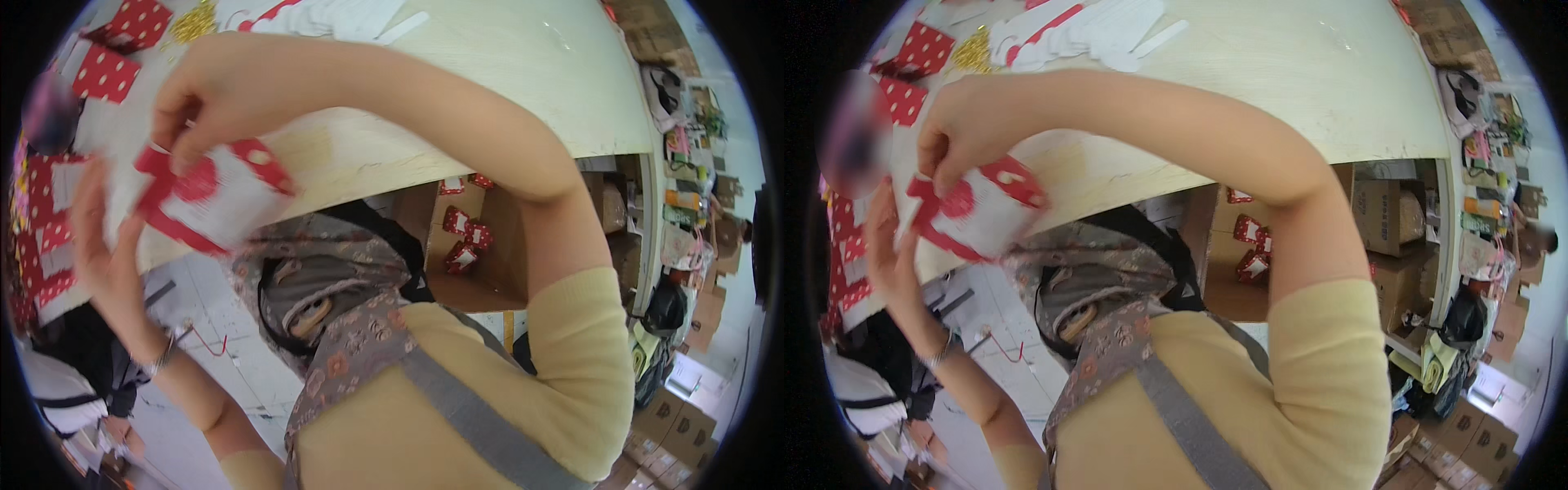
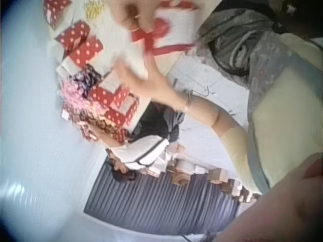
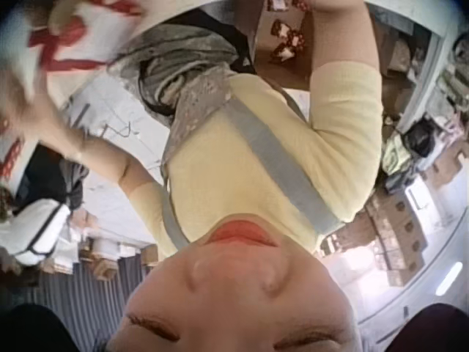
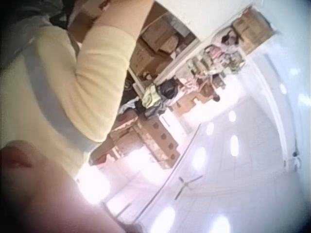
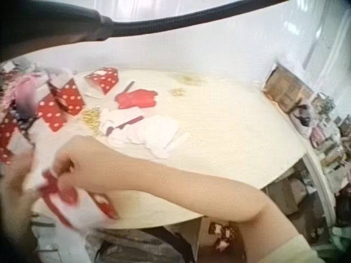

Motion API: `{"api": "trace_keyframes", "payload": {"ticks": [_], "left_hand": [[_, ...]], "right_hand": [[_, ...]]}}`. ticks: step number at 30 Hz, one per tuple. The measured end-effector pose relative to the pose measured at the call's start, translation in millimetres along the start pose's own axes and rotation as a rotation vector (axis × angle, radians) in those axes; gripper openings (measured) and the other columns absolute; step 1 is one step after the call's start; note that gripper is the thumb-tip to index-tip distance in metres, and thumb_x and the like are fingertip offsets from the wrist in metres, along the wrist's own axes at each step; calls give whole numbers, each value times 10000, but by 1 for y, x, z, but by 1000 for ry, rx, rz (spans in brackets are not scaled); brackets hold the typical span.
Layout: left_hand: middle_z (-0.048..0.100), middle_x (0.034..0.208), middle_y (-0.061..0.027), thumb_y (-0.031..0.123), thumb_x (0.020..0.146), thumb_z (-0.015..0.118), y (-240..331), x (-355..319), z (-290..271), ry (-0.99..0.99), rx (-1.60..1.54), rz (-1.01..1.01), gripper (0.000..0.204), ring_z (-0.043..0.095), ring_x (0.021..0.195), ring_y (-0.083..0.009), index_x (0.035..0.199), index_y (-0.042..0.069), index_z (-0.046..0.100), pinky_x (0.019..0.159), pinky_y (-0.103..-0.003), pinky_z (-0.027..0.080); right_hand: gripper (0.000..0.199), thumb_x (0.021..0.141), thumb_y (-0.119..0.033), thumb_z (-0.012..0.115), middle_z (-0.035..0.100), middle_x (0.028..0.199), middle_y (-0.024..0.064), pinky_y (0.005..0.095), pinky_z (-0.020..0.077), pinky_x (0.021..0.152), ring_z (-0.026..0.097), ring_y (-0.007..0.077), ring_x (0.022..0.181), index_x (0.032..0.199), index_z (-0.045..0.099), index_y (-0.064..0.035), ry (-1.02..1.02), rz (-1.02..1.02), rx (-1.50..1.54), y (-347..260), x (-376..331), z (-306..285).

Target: The person assembles small red polka-dotted gift boxes by hand. They fold the box flaps, insert a red stick into the top, and place a small white decorative piece inside. The process is repeated for multiple boxes on a cluttered table.

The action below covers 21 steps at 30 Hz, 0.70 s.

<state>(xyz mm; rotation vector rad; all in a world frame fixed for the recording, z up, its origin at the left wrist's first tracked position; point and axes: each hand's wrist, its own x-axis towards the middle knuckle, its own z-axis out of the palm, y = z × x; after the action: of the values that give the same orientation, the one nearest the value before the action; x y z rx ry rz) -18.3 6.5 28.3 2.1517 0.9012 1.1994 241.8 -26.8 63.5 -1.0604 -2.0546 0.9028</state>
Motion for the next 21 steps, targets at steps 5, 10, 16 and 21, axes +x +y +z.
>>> {"api": "trace_keyframes", "payload": {"ticks": [5, 10, 16, 21], "left_hand": [[452, 1311, -265, 450, 615, 845, -85, 13, -157, 484, 1204, 181, 968, 436, 1212, -370, 1320, -59, 420, 1050, -508, 320], [306, 1406, -302, 284, 601, 858, -89, 14, -68, 527, 756, -221, 1064, 273, 1332, -419, 1394, -60, 238, 1099, -468, 261], [427, 1289, -237, 154, 644, 827, -45, -14, -40, 635, 260, -418, 1104, 525, 1133, -312, 1431, -31, 75, 941, -344, 444], [298, 1444, -205, 217, 584, 884, 31, -47, 28, 374, -56, -383, 1268, 404, 1262, -337, 1446, -2, -21, 1028, -391, 373]], "right_hand": [[379, 798, -232, 720, 646, 1131, 113, 370, 463, 840, 601, 284, 945, 1117, 642, -43, -503, -73, -137, -57, -96, -47], [328, 732, -139, 771, 666, 1080, 105, 359, 475, 798, 602, 276, 889, 1032, 670, -55, -215, 121, -42, -35, -104, -23], [372, 762, -124, 746, 622, 1166, 93, 340, 480, 814, 599, 252, 952, 1096, 604, -39, -31, 59, 21, 2, -40, 28], [557, 731, -192, 794, 323, 1464, 185, 365, 411, 992, 452, 340, 1248, 1122, 420, -59, 134, -108, -21, 20, 5, 80]]}}
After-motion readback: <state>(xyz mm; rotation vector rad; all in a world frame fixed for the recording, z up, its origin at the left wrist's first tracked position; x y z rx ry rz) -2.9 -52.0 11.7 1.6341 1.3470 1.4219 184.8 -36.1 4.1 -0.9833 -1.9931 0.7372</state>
